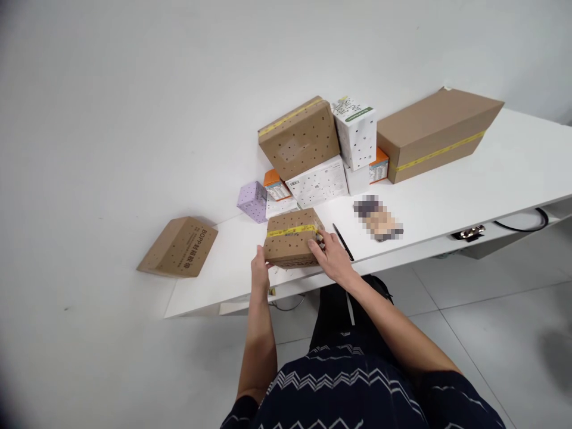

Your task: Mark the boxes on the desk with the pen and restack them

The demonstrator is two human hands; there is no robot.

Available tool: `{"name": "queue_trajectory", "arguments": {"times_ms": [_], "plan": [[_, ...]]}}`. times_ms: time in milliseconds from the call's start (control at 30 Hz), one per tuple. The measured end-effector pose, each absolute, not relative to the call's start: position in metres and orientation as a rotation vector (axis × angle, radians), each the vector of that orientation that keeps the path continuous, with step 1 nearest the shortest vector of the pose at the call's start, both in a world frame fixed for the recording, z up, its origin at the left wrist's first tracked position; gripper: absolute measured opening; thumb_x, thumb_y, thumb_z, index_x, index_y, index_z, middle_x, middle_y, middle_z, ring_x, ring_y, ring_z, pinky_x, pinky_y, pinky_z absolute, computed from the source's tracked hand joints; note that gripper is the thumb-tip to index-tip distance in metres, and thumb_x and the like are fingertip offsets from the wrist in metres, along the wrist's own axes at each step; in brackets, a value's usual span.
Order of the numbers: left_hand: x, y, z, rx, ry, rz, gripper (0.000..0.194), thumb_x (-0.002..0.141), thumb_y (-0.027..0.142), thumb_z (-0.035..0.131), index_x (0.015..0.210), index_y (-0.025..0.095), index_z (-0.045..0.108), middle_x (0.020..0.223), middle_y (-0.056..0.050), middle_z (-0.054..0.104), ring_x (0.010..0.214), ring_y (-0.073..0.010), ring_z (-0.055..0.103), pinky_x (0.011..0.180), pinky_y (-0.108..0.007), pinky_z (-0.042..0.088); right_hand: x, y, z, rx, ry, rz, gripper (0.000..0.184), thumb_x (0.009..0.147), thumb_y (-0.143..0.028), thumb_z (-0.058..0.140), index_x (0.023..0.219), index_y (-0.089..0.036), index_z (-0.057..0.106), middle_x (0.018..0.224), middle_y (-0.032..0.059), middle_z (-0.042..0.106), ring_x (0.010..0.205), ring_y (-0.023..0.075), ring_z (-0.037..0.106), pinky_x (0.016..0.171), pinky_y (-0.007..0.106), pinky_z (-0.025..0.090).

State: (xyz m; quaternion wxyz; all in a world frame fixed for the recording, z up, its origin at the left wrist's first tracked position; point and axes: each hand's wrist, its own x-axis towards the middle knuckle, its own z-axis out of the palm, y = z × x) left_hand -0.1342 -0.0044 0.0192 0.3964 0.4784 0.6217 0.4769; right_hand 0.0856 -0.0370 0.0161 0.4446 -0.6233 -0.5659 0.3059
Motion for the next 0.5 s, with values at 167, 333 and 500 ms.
{"name": "queue_trajectory", "arguments": {"times_ms": [167, 333, 500], "plan": [[-0.133, -0.017, 0.016, 1.288, 1.364, 1.304, 0.049, 0.078, 0.046, 0.062, 0.118, 0.018, 0.06, 0.117, -0.01, 0.065, 0.109, -0.023, 0.059, 0.091, -0.035, 0.048, 0.092, -0.036, 0.012, -1.345, -1.456, 0.743, 0.047, 0.086, -0.04, 0.049, 0.129, -0.02, 0.051, 0.112, 0.0113, 0.06, 0.095, 0.0219, 0.062, 0.08, 0.038, 0.052], [-0.134, -0.03, -0.005, 1.285, 1.398, 1.326, 0.039, 0.066, 0.028, 0.068, 0.102, 0.018, 0.058, 0.101, -0.006, 0.066, 0.096, -0.0189, 0.062, 0.086, -0.032, 0.048, 0.097, -0.039, -0.016, -1.355, -1.465, 0.745, 0.049, 0.078, -0.026, 0.049, 0.126, -0.018, 0.051, 0.12, 0.0125, 0.062, 0.108, 0.0253, 0.06, 0.088, 0.044, 0.05], [-0.136, -0.038, -0.022, 1.266, 1.51, 1.23, 0.022, 0.068, 0.025, 0.06, 0.089, 0.019, 0.059, 0.083, 0.0, 0.064, 0.083, -0.0165, 0.06, 0.079, -0.03, 0.047, 0.096, -0.046, -0.03, -1.375, -1.446, 0.814, 0.048, 0.076, -0.019, 0.046, 0.124, -0.02, 0.054, 0.115, 0.0099, 0.065, 0.101, 0.0218, 0.064, 0.084, 0.04, 0.053]]}}
